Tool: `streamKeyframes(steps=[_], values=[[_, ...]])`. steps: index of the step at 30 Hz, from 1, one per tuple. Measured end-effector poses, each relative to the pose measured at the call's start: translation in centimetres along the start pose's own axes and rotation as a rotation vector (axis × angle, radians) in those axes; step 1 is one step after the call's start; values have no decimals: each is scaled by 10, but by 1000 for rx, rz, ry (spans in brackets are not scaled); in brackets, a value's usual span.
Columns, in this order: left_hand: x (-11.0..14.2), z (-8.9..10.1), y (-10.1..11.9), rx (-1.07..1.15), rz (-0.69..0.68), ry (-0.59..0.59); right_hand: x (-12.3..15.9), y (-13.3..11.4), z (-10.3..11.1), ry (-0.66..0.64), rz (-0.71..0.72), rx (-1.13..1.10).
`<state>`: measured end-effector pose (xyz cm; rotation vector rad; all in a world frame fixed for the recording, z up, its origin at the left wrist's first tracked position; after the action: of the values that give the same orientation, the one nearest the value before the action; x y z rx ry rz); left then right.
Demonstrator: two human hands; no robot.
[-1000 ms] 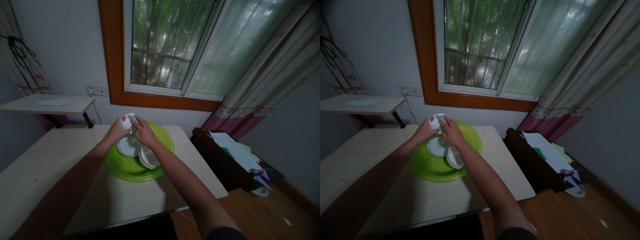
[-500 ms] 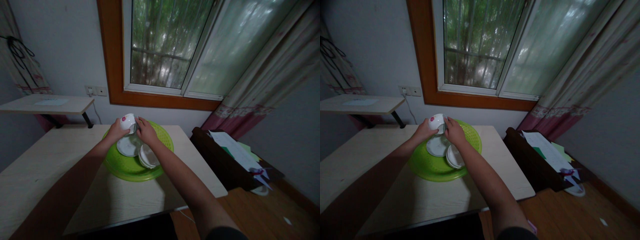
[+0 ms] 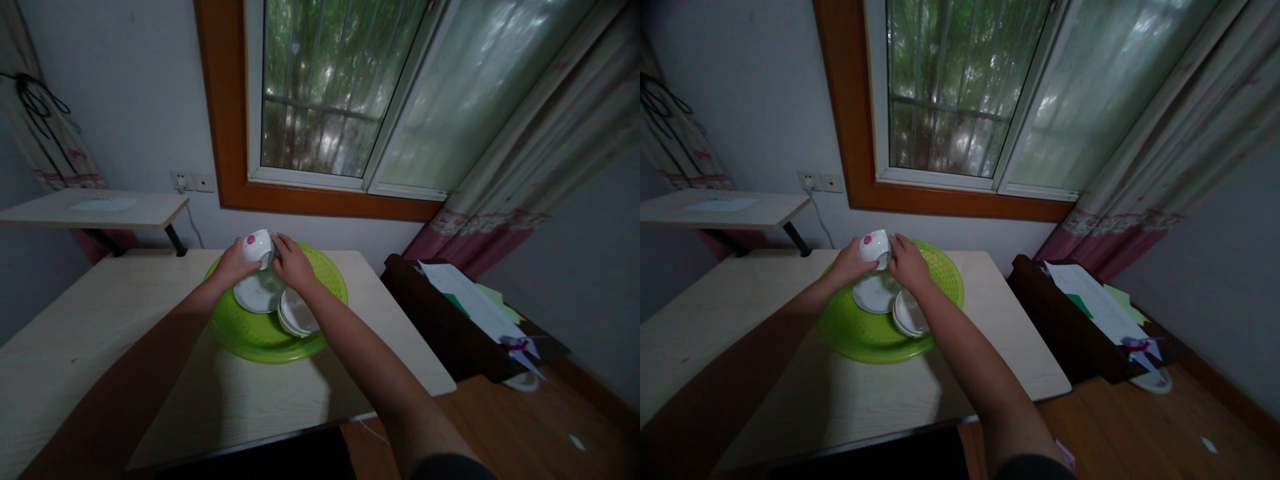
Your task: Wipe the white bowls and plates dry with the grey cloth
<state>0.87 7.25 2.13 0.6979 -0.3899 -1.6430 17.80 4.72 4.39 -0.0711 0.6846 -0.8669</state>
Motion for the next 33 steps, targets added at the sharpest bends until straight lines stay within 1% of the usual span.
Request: streamKeyframes(steps=[3, 6, 8, 11, 13, 17, 19, 21, 23, 27, 30, 33], values=[[2, -1, 3, 10, -19, -23, -1, 16, -4, 14, -39, -121], [4, -1, 7, 16, -41, -32, -1, 29, -11, 1, -51, -255], [5, -1, 9, 35, -62, -37, -1, 37, -16, -12, -89, -338], [5, -2, 11, 80, -104, -59, -1, 45, -21, -21, -132, -431], [5, -2, 12, 108, -123, -77, -2, 47, -21, -6, -141, -453], [6, -2, 12, 143, -131, -98, -3, 49, -14, 60, -149, -416], [6, -3, 12, 159, -119, -96, -3, 48, -12, 73, -144, -398], [7, -3, 12, 180, -117, -78, -3, 45, -11, 75, -129, -390], [6, -2, 13, 190, -137, -37, -3, 41, -8, 85, -106, -377], [6, 1, 16, 103, -192, 58, -3, 30, -1, 83, -31, -295], [7, 2, 20, 39, -229, 57, -4, 23, 2, 53, 13, -218], [9, 4, 25, 27, -266, 52, -3, 21, 4, 56, 39, -182]])
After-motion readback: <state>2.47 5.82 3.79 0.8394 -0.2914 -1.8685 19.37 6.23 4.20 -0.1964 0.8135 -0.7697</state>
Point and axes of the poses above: each hand's wrist, its own x-axis away from the middle knuckle, its own z-axis out of the back of the hand, y = z × x, the point moved 7 cm from there along -x, towards the middle knuckle, and after that the axes turned 7 degrees about -y, right-handed, at the moved point
